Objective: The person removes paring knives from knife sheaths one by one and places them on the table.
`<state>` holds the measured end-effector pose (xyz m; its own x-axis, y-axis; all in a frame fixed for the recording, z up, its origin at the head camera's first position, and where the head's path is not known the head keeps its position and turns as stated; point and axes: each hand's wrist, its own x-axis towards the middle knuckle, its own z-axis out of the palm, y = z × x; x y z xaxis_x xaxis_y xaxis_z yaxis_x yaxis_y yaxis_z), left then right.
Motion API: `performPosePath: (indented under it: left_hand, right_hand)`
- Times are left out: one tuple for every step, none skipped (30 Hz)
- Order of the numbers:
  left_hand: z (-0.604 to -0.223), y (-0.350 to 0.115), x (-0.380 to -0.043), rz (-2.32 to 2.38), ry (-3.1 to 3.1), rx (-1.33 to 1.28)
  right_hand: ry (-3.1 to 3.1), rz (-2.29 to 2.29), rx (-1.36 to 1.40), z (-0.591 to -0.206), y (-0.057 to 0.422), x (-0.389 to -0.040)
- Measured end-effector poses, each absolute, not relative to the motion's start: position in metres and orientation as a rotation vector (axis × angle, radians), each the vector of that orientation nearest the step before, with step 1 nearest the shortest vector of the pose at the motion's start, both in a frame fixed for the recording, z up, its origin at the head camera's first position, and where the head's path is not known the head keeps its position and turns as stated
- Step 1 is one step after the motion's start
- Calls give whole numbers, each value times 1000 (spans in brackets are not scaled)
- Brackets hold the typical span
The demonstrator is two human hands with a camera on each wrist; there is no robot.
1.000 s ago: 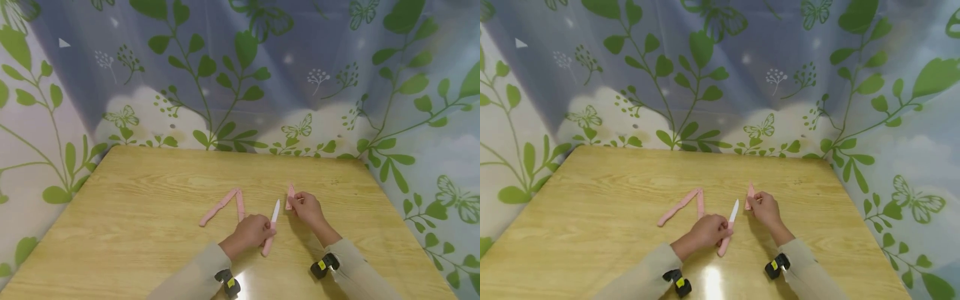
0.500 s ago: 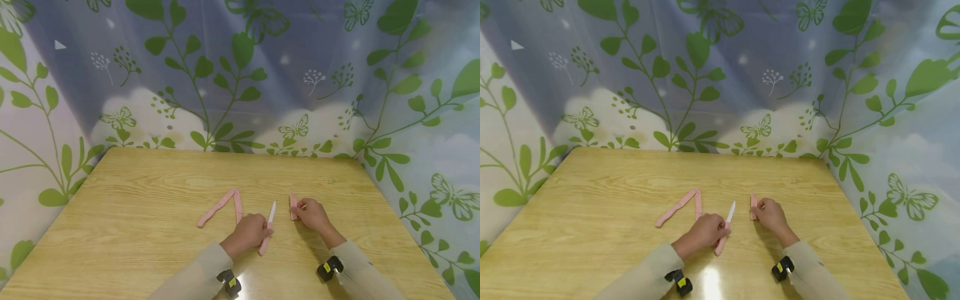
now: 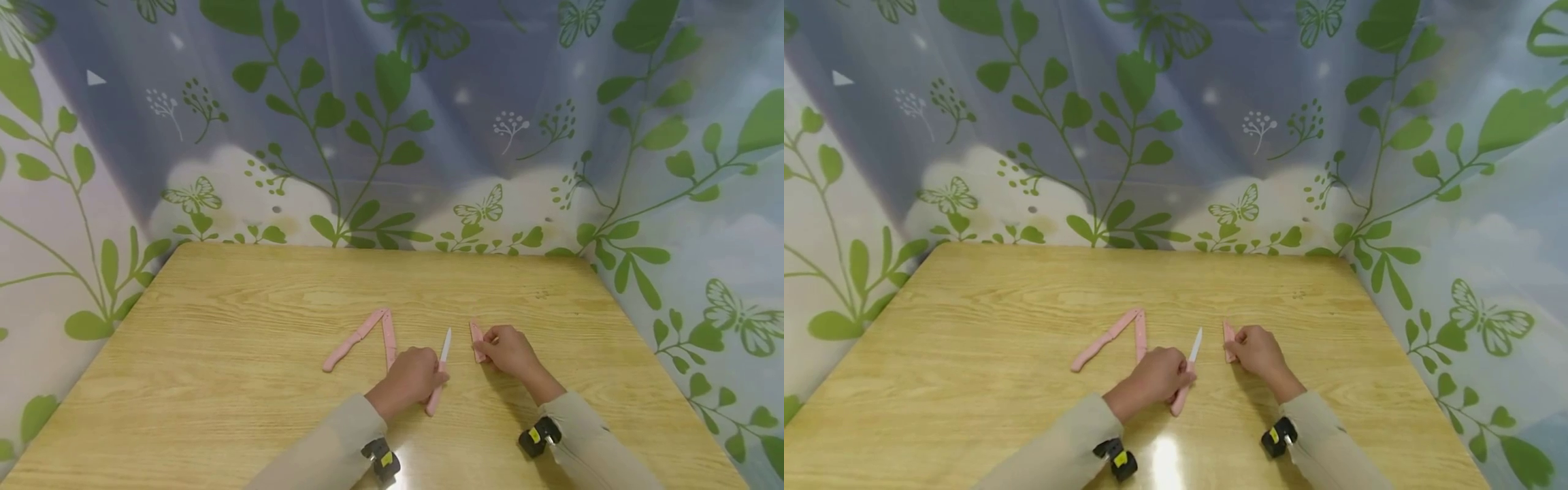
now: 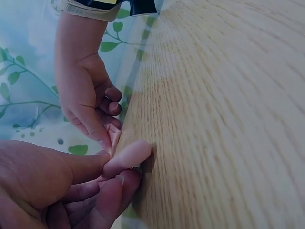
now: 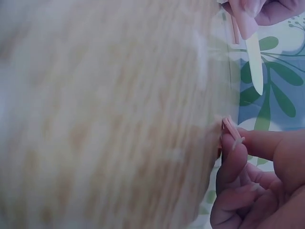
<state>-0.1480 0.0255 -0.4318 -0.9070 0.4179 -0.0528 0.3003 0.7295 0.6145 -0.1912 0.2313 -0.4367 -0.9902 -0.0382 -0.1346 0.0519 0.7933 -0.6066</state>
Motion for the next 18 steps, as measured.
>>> performPosePath:
  left_hand:
    - [-432, 26, -148, 917, 2746, 570]
    - [-431, 27, -148, 910, 2746, 565]
    - [-431, 27, -148, 898, 2747, 562]
    - [-431, 28, -148, 890, 2754, 558]
    - [-430, 28, -148, 882, 2756, 552]
    - [-430, 28, -148, 878, 2762, 553]
    - [-430, 28, -148, 873, 2765, 554]
    - [-430, 29, -148, 865, 2772, 560]
    - [-430, 29, -148, 850, 2783, 565]
    - [-430, 29, -148, 836, 2796, 572]
    - [-430, 29, -148, 812, 2808, 579]
    - [-430, 29, -148, 789, 2824, 587]
    - [-430, 29, -148, 767, 2835, 590]
    - [-430, 29, -149, 743, 2846, 592]
    - [-431, 30, -149, 725, 2854, 594]
    - [-430, 30, -149, 714, 2858, 594]
    - [-430, 30, -149, 711, 2860, 590]
    - [-430, 30, -149, 714, 2858, 582]
  right_hand:
    - [2843, -959, 9, -436, 231, -191]
    - [2845, -948, 4, -436, 231, -191]
    - [2848, -932, -7, -435, 232, -191]
    - [2848, -920, -16, -435, 232, -191]
    - [2851, -903, -24, -434, 232, -191]
    - [2854, -882, -32, -434, 233, -190]
    - [2859, -859, -48, -433, 233, -190]
    - [2862, -837, -62, -433, 234, -190]
    - [2871, -809, -79, -432, 235, -189]
    - [2877, -784, -92, -431, 236, -189]
    - [2880, -760, -100, -430, 236, -188]
    - [2875, -746, -107, -430, 237, -187]
    - [2866, -742, -120, -429, 238, -187]
    - [2855, -741, -119, -429, 239, -186]
    - [2843, -746, -118, -428, 239, -186]
    - [2826, -759, -114, -428, 240, -185]
    - [2812, -770, -114, -428, 240, -185]
    - [2800, -781, -120, -428, 240, -185]
